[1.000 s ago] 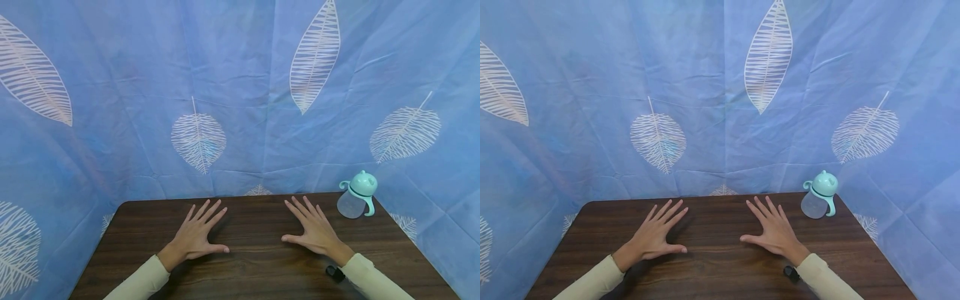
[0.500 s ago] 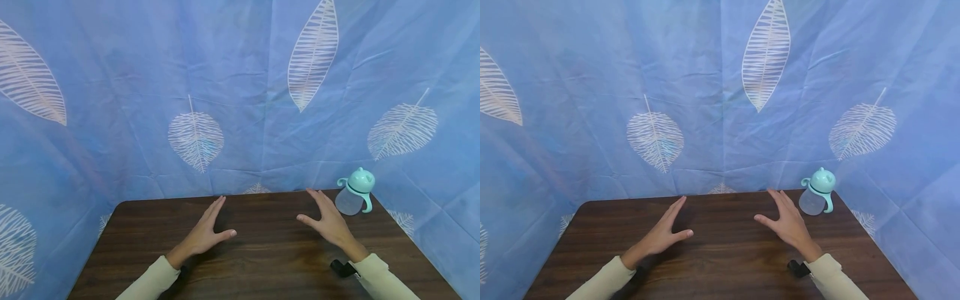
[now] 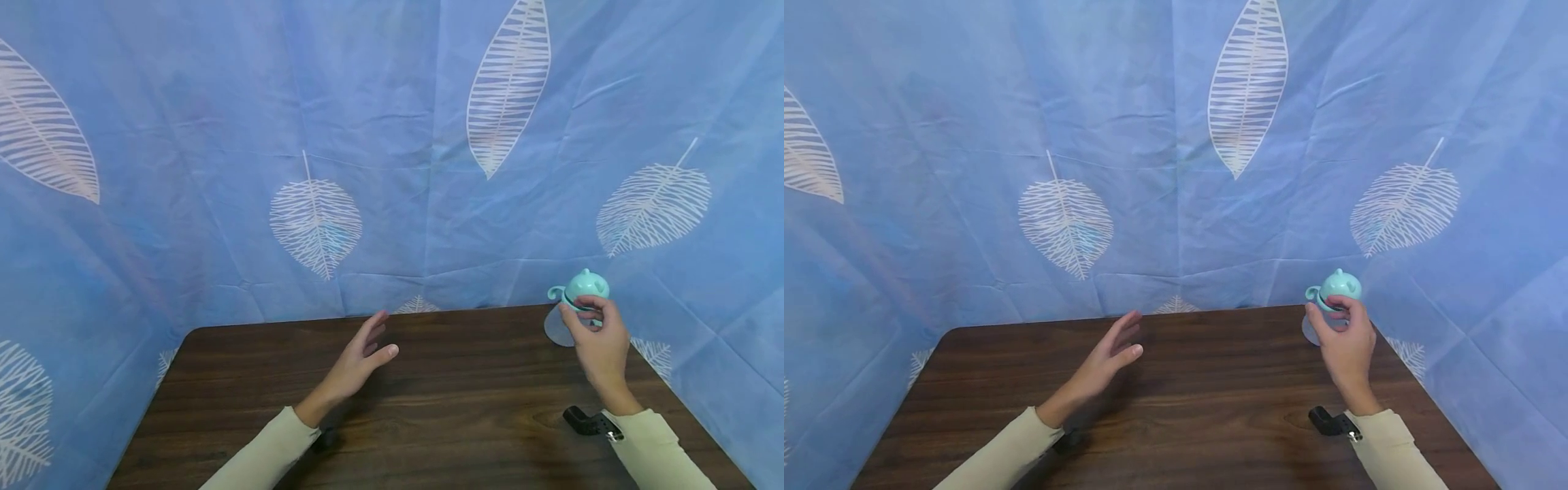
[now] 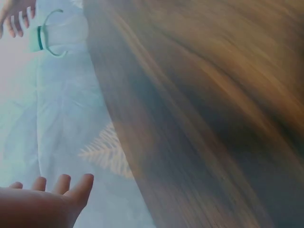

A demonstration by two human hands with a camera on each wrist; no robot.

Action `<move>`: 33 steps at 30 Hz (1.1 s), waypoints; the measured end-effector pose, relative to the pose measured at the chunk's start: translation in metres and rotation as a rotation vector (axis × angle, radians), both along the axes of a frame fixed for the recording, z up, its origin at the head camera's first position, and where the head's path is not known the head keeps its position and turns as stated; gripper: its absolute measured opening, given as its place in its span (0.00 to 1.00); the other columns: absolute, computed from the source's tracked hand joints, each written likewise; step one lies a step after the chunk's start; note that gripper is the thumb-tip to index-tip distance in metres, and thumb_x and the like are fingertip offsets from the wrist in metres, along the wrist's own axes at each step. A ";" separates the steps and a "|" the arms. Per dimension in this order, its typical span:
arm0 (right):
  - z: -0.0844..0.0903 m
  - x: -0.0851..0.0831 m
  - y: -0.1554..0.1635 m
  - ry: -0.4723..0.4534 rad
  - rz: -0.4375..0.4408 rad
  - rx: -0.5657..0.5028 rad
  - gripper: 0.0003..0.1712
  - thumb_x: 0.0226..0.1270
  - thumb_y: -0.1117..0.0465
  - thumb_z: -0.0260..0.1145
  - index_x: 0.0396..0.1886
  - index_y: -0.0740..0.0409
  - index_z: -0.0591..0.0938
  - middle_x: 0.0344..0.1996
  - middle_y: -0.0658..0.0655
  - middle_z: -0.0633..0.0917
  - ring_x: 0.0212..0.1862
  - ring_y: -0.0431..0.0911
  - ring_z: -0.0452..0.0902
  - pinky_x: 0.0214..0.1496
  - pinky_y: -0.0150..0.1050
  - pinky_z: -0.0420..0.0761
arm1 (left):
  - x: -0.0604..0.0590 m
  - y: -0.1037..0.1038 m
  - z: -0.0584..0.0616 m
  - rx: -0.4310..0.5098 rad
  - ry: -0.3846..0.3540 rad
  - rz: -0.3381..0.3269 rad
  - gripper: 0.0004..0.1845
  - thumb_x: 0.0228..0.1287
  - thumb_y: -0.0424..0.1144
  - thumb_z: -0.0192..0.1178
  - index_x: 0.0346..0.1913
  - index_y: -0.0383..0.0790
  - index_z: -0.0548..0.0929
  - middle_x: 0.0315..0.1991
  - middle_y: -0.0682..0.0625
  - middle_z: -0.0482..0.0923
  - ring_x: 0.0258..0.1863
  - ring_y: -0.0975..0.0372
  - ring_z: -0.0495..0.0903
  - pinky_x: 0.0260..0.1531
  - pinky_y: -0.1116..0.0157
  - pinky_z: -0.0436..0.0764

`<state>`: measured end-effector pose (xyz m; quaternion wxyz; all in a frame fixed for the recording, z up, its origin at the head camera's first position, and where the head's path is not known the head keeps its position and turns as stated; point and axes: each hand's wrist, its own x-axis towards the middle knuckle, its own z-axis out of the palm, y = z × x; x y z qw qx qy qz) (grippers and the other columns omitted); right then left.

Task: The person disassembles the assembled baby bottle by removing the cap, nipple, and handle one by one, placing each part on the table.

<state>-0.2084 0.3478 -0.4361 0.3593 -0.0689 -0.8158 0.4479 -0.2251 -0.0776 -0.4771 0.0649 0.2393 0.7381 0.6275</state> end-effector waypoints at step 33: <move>-0.037 -0.048 0.065 -0.358 -0.089 -0.054 0.57 0.72 0.49 0.78 0.86 0.71 0.59 0.79 0.78 0.67 0.78 0.73 0.65 0.75 0.71 0.69 | -0.008 0.102 0.016 0.126 0.013 -0.068 0.38 0.84 0.55 0.60 0.87 0.45 0.64 0.84 0.45 0.63 0.83 0.50 0.64 0.80 0.41 0.63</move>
